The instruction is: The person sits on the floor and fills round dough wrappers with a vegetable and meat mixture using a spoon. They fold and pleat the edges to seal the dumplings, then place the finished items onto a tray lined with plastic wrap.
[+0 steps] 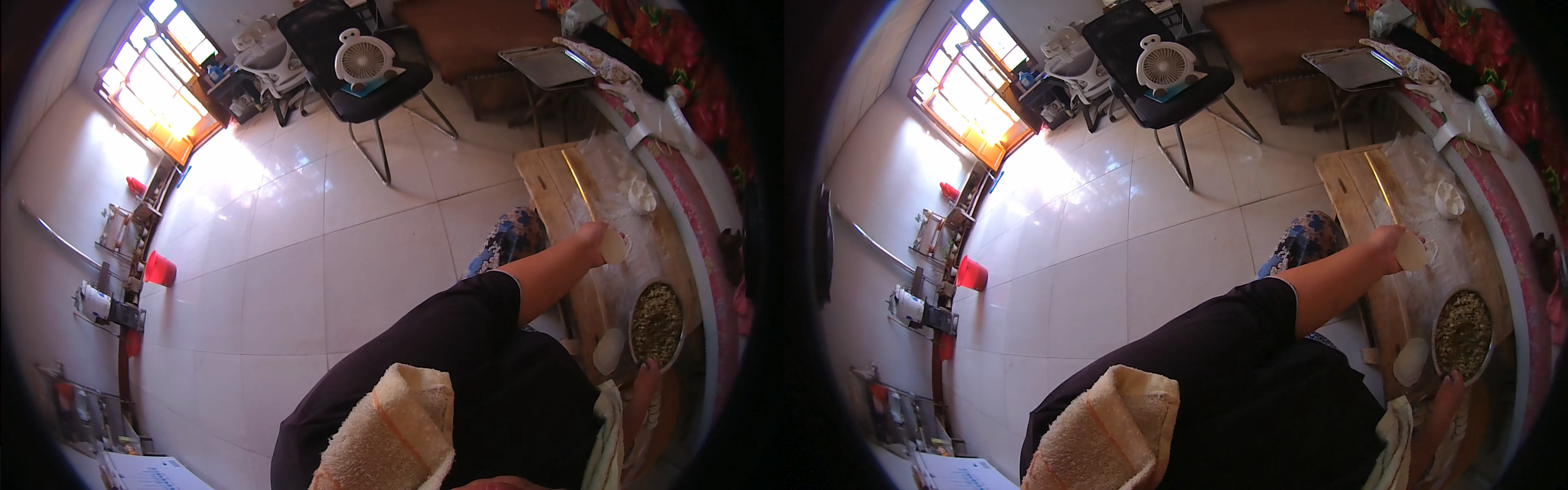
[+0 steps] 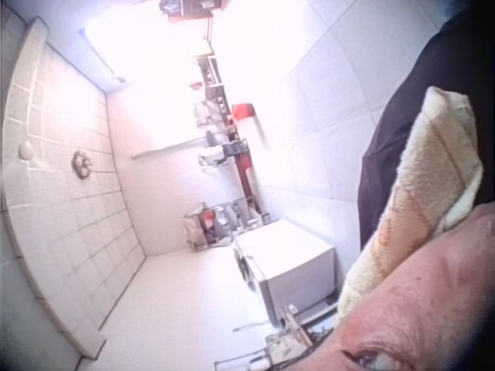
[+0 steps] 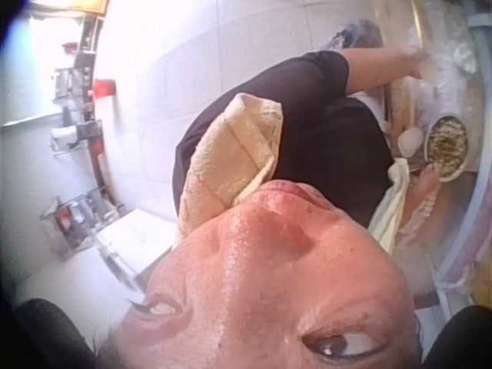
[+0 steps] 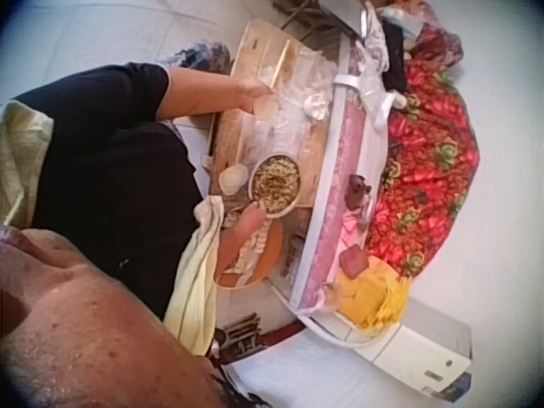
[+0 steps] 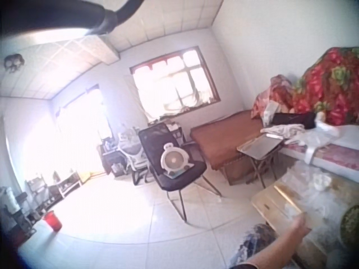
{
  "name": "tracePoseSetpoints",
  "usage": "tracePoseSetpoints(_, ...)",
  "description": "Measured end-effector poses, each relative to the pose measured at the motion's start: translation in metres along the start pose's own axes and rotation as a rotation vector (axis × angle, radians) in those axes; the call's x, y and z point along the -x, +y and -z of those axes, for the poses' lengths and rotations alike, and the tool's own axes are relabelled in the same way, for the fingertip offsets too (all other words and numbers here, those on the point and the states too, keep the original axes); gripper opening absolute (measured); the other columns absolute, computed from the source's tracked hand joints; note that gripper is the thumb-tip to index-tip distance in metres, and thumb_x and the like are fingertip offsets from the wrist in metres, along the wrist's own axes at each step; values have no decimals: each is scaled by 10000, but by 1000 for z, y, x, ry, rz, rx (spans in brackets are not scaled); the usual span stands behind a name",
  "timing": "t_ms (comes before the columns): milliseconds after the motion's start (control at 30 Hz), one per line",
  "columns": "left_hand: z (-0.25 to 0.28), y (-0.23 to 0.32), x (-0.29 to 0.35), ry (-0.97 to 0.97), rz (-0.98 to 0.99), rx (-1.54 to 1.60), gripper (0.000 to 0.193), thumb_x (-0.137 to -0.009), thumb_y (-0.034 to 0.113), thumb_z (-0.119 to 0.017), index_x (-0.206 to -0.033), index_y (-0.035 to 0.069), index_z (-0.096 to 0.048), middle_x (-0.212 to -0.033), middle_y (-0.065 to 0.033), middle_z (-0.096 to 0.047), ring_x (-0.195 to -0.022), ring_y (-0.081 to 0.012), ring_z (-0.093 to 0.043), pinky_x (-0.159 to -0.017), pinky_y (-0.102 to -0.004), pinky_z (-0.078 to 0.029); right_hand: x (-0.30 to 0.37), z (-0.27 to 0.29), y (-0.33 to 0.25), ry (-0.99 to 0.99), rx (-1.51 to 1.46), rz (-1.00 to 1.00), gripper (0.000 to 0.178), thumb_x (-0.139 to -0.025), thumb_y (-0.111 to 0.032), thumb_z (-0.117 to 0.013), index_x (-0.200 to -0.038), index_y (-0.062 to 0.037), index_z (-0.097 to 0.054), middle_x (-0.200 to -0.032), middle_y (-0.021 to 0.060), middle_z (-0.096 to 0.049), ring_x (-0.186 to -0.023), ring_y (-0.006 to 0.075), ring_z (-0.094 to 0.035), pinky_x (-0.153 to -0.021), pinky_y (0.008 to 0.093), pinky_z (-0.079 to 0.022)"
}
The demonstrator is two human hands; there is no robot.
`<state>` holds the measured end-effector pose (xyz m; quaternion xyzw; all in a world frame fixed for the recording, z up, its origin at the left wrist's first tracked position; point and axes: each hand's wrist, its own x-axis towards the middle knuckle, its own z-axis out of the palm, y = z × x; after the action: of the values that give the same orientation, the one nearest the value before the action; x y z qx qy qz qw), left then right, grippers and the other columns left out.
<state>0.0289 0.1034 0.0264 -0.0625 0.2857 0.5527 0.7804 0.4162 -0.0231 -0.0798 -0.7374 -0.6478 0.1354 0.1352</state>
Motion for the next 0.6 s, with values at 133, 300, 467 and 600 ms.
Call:
tracePoseSetpoints(133, 6, 5, 7, -12, -12, -2, 315, -1002, 292, -318, -1054, 40, -499, -919, -127, -622, -849, -303, -632, -757, -533, -504, 4, 13, -28, -5, 64, -7, 313, -865, -123, -565, -1137, 27, -596, -1106, 212, -626, -1042, 350, -595, -908, 394, -455)
tracePoseSetpoints(300, -8, -4, 12, -16, -15, -49, 320, -1002, 304, -322, -1045, 50, -512, -918, -113, -629, -836, -284, -631, -747, -500, -508, 8, 11, -25, 25, -3, -51, 311, -870, -123, -564, -1138, 32, -596, -1113, 210, -624, -1044, 352, -593, -910, 397, -456)
tracePoseSetpoints(467, -10, -1, 25, -34, 7, -142, 315, -1000, 305, -334, -1044, 67, -536, -979, -97, -642, -860, -268, -628, -746, -479, -509, 5, 8, -23, -15, 21, -68, 317, -893, -121, -543, -1170, 30, -581, -1155, 209, -606, -1070, 352, -578, -922, 417, -456)
tracePoseSetpoints(600, -5, 5, 29, -17, -2, -158, 310, -999, 315, -332, -1061, 95, -541, -1004, -86, -644, -867, -264, -620, -748, -480, -505, 8, 16, -45, -77, 48, -90, 318, -909, -111, -523, -1190, 29, -571, -1196, 209, -585, -1092, 353, -564, -928, 432, -454)
